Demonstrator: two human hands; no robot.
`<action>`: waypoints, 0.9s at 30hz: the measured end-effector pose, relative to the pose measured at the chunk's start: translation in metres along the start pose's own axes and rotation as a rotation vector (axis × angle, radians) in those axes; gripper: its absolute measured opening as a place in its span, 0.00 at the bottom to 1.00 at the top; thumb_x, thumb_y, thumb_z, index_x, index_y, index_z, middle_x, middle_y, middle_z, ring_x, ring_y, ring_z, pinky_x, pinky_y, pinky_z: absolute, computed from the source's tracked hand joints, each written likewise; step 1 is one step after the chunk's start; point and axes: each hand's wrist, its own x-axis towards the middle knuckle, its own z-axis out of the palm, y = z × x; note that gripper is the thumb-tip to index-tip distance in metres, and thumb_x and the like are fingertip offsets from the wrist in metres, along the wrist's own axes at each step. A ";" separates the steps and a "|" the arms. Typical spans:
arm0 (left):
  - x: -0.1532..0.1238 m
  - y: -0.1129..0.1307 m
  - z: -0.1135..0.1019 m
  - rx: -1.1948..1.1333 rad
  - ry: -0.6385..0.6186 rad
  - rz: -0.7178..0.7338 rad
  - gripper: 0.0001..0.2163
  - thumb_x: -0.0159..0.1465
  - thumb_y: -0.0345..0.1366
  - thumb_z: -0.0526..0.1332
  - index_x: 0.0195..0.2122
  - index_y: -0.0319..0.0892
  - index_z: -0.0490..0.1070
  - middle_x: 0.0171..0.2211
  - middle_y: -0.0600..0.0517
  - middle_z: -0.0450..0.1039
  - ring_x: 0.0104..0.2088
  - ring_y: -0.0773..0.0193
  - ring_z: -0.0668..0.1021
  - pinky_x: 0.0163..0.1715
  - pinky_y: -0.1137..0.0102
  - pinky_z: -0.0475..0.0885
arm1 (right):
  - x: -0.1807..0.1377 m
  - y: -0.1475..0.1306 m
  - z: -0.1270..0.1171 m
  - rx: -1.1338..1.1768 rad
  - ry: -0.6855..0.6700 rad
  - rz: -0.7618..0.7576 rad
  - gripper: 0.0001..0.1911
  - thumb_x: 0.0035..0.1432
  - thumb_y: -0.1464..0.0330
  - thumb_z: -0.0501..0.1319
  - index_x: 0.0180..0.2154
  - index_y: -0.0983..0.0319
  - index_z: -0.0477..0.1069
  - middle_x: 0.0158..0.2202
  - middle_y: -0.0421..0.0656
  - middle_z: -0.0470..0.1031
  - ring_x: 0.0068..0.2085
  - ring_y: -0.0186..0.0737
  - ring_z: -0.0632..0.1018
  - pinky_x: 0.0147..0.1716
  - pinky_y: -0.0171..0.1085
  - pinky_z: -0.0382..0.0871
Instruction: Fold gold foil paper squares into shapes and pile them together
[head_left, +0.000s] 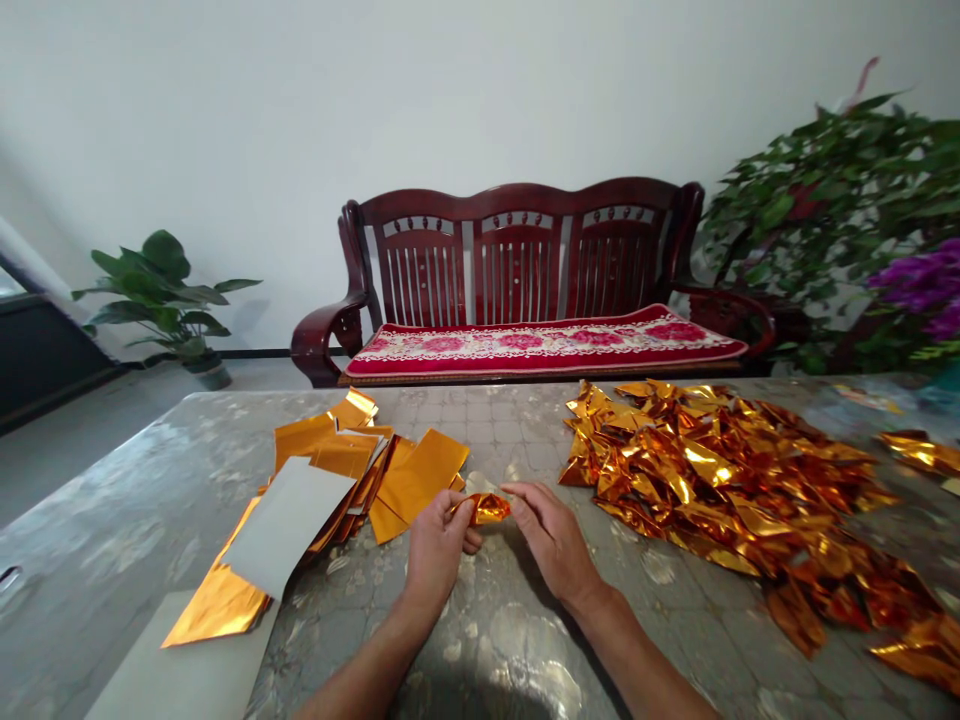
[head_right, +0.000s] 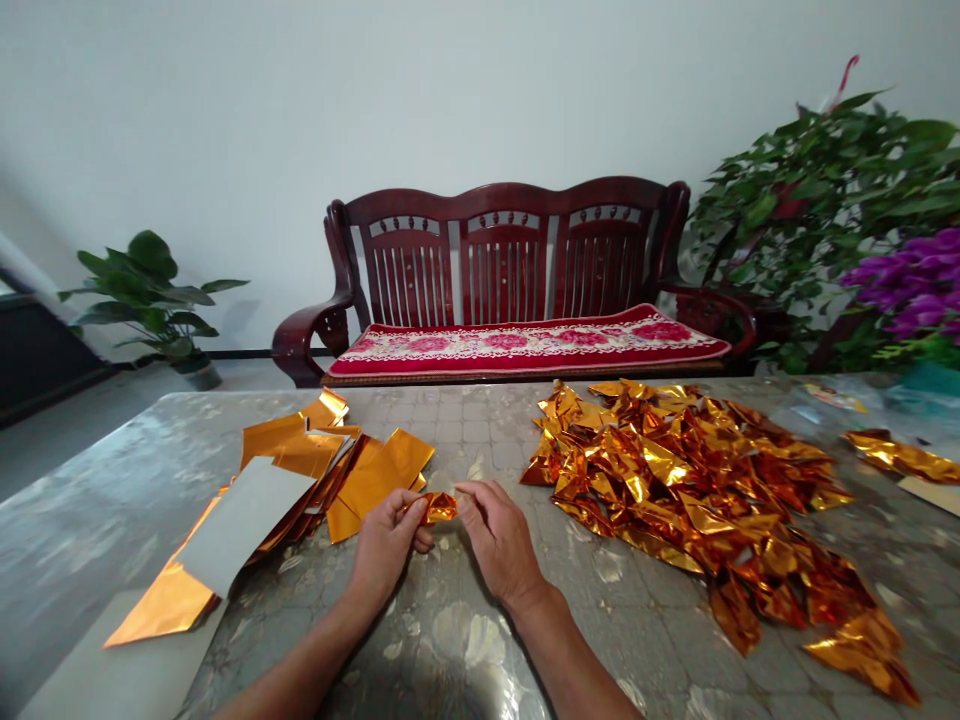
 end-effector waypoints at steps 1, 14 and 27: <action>-0.001 0.000 -0.001 0.022 0.005 0.022 0.18 0.56 0.52 0.64 0.31 0.39 0.71 0.16 0.55 0.72 0.16 0.68 0.74 0.19 0.76 0.68 | 0.000 0.000 0.000 -0.016 -0.026 0.018 0.16 0.67 0.60 0.53 0.45 0.58 0.76 0.43 0.45 0.79 0.46 0.43 0.77 0.47 0.38 0.68; -0.002 0.003 -0.002 0.114 -0.089 0.042 0.09 0.55 0.41 0.66 0.29 0.40 0.77 0.21 0.54 0.74 0.18 0.67 0.74 0.20 0.75 0.67 | -0.002 0.007 0.013 -0.121 0.003 0.094 0.11 0.59 0.66 0.58 0.34 0.58 0.80 0.32 0.43 0.81 0.34 0.41 0.79 0.36 0.36 0.69; 0.000 -0.003 -0.003 0.287 -0.020 0.127 0.07 0.58 0.39 0.62 0.28 0.42 0.76 0.22 0.55 0.75 0.19 0.66 0.75 0.20 0.75 0.66 | -0.004 0.005 0.019 -0.167 0.039 0.161 0.10 0.56 0.66 0.58 0.32 0.58 0.80 0.28 0.42 0.81 0.29 0.41 0.78 0.29 0.35 0.66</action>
